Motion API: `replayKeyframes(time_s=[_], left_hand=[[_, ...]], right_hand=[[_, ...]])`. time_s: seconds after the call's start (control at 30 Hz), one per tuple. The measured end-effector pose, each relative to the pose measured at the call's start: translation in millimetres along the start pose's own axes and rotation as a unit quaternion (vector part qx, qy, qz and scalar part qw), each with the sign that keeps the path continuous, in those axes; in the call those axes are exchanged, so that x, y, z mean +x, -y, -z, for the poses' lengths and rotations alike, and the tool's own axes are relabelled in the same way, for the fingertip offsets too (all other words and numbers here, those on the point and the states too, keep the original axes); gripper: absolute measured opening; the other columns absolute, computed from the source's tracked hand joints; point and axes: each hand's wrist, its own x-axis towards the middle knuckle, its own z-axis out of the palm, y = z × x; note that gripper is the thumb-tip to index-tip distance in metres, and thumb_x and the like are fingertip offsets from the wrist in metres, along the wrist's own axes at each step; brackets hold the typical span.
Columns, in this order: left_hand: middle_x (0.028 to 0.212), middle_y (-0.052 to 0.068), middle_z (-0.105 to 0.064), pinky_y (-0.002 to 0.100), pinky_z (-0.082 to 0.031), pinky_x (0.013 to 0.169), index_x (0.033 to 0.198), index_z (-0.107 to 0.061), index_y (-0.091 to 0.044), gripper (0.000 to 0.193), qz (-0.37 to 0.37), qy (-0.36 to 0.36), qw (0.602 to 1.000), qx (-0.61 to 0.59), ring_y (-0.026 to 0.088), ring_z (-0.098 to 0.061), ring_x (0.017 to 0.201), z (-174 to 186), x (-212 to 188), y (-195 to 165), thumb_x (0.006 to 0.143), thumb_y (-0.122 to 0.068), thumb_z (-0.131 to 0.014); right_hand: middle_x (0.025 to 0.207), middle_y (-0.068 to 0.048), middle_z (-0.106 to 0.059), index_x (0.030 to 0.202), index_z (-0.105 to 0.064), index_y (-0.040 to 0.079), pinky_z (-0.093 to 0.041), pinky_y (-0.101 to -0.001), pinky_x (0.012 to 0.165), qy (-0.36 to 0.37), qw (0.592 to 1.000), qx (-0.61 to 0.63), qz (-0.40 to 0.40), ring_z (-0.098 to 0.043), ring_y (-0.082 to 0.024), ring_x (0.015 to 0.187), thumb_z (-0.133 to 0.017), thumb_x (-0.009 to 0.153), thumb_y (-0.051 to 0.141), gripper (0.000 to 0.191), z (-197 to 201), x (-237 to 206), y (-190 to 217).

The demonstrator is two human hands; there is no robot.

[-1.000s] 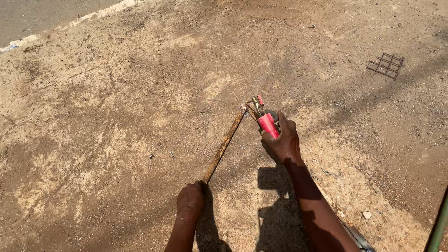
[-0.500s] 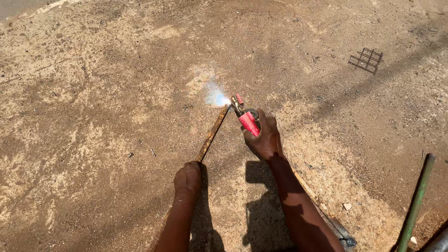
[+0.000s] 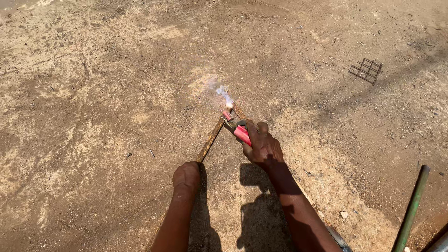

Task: The person welds several metal bars together into a triangular frame on the ground using a welding tool and electrode rods.

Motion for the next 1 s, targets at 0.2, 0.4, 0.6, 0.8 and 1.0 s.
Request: replayKeyframes(time_s=[0.2,0.4,0.6,0.8,1.0], left_hand=[[0.116,0.011,-0.074,0.035,-0.063,0.084,0.119,-0.072,-0.017,0.022,0.014,0.036,0.999,-0.021,0.022,-0.075,0.098,5.1,1.7,-0.1,0.100,-0.010,-0.065],[0.113,0.012,-0.075,0.035,-0.062,0.082,0.117,-0.075,-0.013,0.023,-0.030,-0.002,0.999,0.040,0.024,-0.074,0.098,2.9,2.2,3.3,0.097,-0.007,-0.065],[0.113,0.010,-0.075,0.037,-0.064,0.081,0.122,-0.072,-0.019,0.027,0.010,0.046,0.999,-0.006,0.021,-0.077,0.093,-1.2,8.7,3.1,0.101,-0.005,-0.061],[0.117,0.009,-0.075,0.037,-0.061,0.088,0.123,-0.072,-0.021,0.027,0.025,0.039,0.998,-0.048,0.021,-0.075,0.097,-2.7,5.1,3.4,0.101,-0.010,-0.062],[0.118,0.013,-0.074,0.039,-0.061,0.088,0.122,-0.073,-0.015,0.025,0.010,0.026,1.000,0.005,0.026,-0.074,0.102,-1.0,6.4,2.2,0.099,-0.011,-0.065]], right_hand=[[0.116,-0.018,-0.061,0.148,-0.044,0.004,-0.063,-0.0453,0.082,-0.094,0.991,0.095,0.015,-0.070,-0.035,0.091,-0.086,0.083,0.026,0.081,-14.7,17.6,-19.7],[0.111,-0.022,-0.063,0.148,-0.044,-0.007,-0.060,-0.0439,0.082,-0.157,0.978,0.135,-0.016,-0.065,-0.033,0.100,-0.087,0.079,0.023,0.086,-28.4,16.5,-31.8],[0.116,-0.023,-0.059,0.153,-0.042,-0.003,-0.060,-0.0406,0.083,-0.098,0.984,0.130,-0.076,-0.061,-0.032,0.106,-0.086,0.082,0.027,0.089,-30.2,18.3,-27.1],[0.108,-0.015,-0.054,0.155,-0.040,0.001,-0.058,-0.0404,0.083,-0.061,0.966,0.193,-0.162,-0.060,-0.027,0.099,-0.083,0.080,0.033,0.093,-17.6,16.7,-21.8],[0.105,-0.012,-0.056,0.154,-0.047,0.005,-0.056,-0.0393,0.082,-0.049,0.964,0.194,-0.174,-0.059,-0.025,0.097,-0.083,0.079,0.033,0.088,-9.7,18.0,-19.5]])
